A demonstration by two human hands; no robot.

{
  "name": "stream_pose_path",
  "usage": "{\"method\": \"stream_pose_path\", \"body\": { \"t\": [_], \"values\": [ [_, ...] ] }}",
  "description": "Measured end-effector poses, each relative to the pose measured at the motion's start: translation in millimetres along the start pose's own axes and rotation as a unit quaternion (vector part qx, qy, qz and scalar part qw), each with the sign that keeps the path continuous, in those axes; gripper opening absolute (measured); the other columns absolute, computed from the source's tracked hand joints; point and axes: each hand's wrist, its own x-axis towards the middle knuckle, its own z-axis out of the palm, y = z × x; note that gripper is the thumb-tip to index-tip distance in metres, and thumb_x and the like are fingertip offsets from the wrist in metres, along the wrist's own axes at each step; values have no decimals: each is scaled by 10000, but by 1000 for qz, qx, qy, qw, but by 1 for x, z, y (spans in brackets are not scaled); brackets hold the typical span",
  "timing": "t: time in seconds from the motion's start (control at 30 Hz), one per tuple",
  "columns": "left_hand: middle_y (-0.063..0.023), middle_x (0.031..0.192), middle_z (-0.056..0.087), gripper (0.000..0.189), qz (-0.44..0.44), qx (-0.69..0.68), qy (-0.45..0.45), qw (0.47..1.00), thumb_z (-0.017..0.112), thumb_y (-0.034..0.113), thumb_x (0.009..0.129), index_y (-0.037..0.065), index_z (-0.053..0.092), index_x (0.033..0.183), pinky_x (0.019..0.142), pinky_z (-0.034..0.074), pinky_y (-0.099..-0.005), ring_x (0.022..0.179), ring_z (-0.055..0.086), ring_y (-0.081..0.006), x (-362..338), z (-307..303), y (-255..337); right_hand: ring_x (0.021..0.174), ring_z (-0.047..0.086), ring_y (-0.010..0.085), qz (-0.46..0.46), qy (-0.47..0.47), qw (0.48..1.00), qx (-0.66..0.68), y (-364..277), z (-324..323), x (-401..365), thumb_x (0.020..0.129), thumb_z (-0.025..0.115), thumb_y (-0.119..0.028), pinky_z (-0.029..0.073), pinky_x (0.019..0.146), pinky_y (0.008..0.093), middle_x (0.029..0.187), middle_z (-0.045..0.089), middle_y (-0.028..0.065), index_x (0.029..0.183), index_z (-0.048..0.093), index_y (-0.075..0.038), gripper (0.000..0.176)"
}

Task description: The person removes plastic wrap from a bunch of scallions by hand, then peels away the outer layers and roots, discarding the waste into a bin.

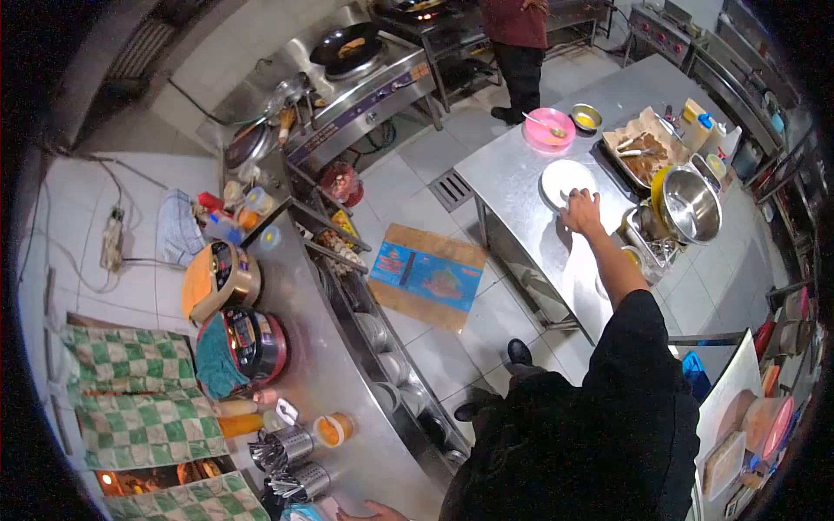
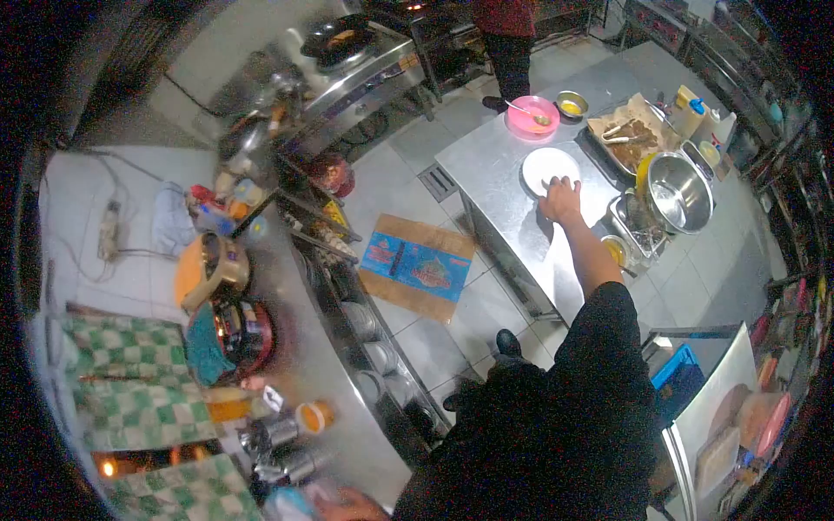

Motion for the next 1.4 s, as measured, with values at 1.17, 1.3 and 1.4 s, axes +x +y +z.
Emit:
{"method": "stream_pose_path", "body": {
  "t": [1.17, 1.3, 1.4],
  "values": [
    [-92, 982, 674, 391, 423, -661, -558, 271, 611, 74, 954, 2, 508, 1324, 773, 517, -298, 863, 630, -158, -168, -52, 394, 600, 725, 274, 903, 93, 344, 239, 0, 228, -1029, 731, 798, -189, 587, 586, 367, 677, 723, 161, 749, 746, -35, 163],
    [-87, 991, 689, 337, 524, -581, -601, 164, 641, 95, 961, 0, 555, 1273, 771, 524, -280, 884, 651, -146, -258, -132, 363, 663, 738, 206, 718, -103, 567, 391, -22, 327, -1091, 816, 727, -193, 589, 588, 365, 754, 757, 93, 819, 757, -47, 149],
    [-93, 999, 699, 303, 526, -500, -681, 100, 649, 115, 969, -6, 580, 1238, 766, 532, -281, 872, 661, -151, -347, -178, 341, 701, 733, 194, 722, -17, 394, 569, -17, 339, -1104, 875, 656, -212, 576, 599, 318, 837, 761, 107, 1049, 714, -14, 270]
  ]
}}
